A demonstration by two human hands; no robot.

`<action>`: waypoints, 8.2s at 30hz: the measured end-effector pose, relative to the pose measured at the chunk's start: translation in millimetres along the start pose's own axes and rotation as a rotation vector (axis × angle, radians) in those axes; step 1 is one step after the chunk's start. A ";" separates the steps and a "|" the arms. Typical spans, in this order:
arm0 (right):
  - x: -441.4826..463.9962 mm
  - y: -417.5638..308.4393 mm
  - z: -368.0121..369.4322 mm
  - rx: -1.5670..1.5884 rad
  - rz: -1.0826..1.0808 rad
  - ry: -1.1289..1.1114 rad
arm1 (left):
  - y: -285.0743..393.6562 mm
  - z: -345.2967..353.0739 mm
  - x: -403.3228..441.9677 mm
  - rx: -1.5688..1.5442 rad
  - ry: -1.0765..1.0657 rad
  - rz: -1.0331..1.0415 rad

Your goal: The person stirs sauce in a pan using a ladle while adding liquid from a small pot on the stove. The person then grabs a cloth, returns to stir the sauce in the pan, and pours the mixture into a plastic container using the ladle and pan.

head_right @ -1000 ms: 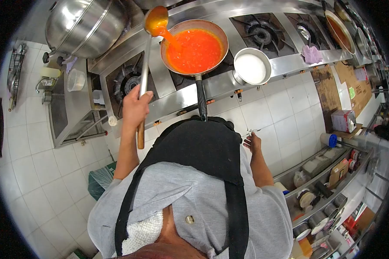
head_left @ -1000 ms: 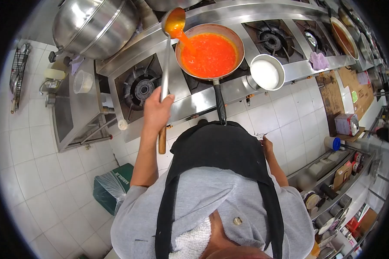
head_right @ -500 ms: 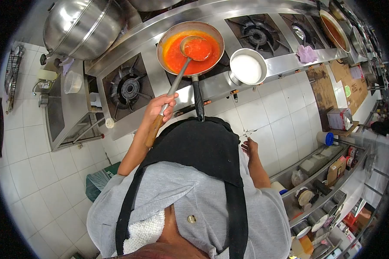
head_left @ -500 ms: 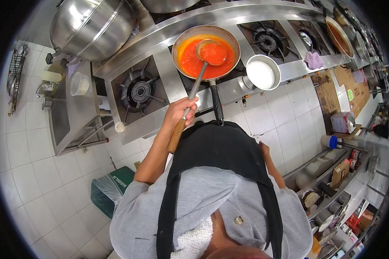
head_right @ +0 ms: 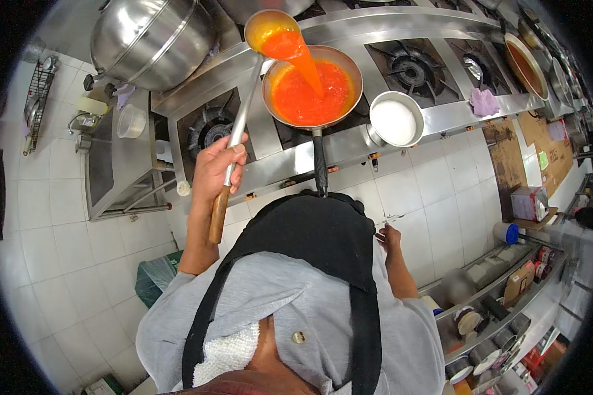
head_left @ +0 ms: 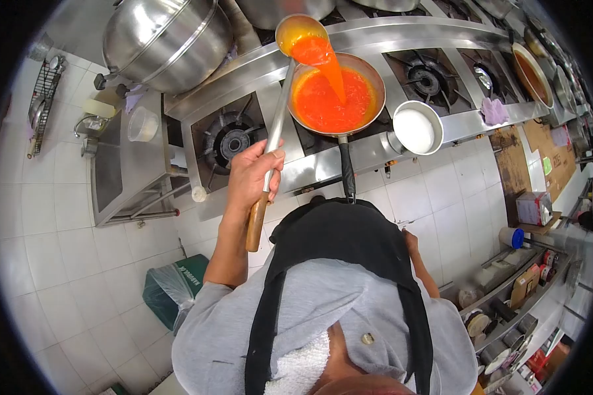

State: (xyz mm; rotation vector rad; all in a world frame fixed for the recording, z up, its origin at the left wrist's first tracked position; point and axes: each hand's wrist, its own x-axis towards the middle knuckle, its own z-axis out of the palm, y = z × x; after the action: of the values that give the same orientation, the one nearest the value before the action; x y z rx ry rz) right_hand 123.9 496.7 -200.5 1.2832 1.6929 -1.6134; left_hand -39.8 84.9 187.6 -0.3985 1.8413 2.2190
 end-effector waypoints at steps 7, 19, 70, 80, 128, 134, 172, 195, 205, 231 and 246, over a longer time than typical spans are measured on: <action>4.6 -2.4 -0.6 -0.007 -0.012 -0.012 | 17.3 3.0 -3.7 0.128 0.062 0.178; -4.8 -1.4 -5.0 -0.038 -0.024 -0.011 | -101.2 -7.6 68.2 0.746 0.107 0.164; -167.3 -474.7 86.8 -0.506 -0.974 0.304 | -88.5 -10.4 42.4 -0.222 -0.236 -0.247; -159.2 -500.4 121.0 -0.767 -1.072 0.344 | -64.0 -27.6 22.9 -0.086 -0.061 -0.113; -168.9 -105.1 -49.7 0.711 -0.422 0.704 | -51.2 -42.7 48.0 -0.182 -0.370 -0.380; -151.4 78.0 -104.2 1.000 -0.313 0.916 | -59.6 -10.0 44.9 -0.094 -0.418 -0.289; 65.3 378.0 -153.4 1.318 0.412 0.216 | -57.3 86.6 -34.0 0.246 0.108 -0.004; -396.8 -231.8 47.1 0.421 -1.775 -1.078 | -119.5 -12.6 71.8 -0.145 -0.260 -0.303; -413.5 -254.2 41.1 0.351 -1.674 -1.342 | -116.8 2.3 38.5 0.019 -0.157 -0.235; -48.9 121.4 -50.9 -0.040 0.004 0.043 | -128.2 -12.9 88.5 0.481 0.039 0.011; -18.5 90.5 -35.3 0.138 0.098 -0.041 | -47.6 4.6 14.0 -0.126 -0.158 -0.255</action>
State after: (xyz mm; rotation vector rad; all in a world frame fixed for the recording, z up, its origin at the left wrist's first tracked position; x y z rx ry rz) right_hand 218.7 512.8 -223.8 1.3670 1.4927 -1.7117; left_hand -36.8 98.3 139.7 -0.4398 1.4865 2.1304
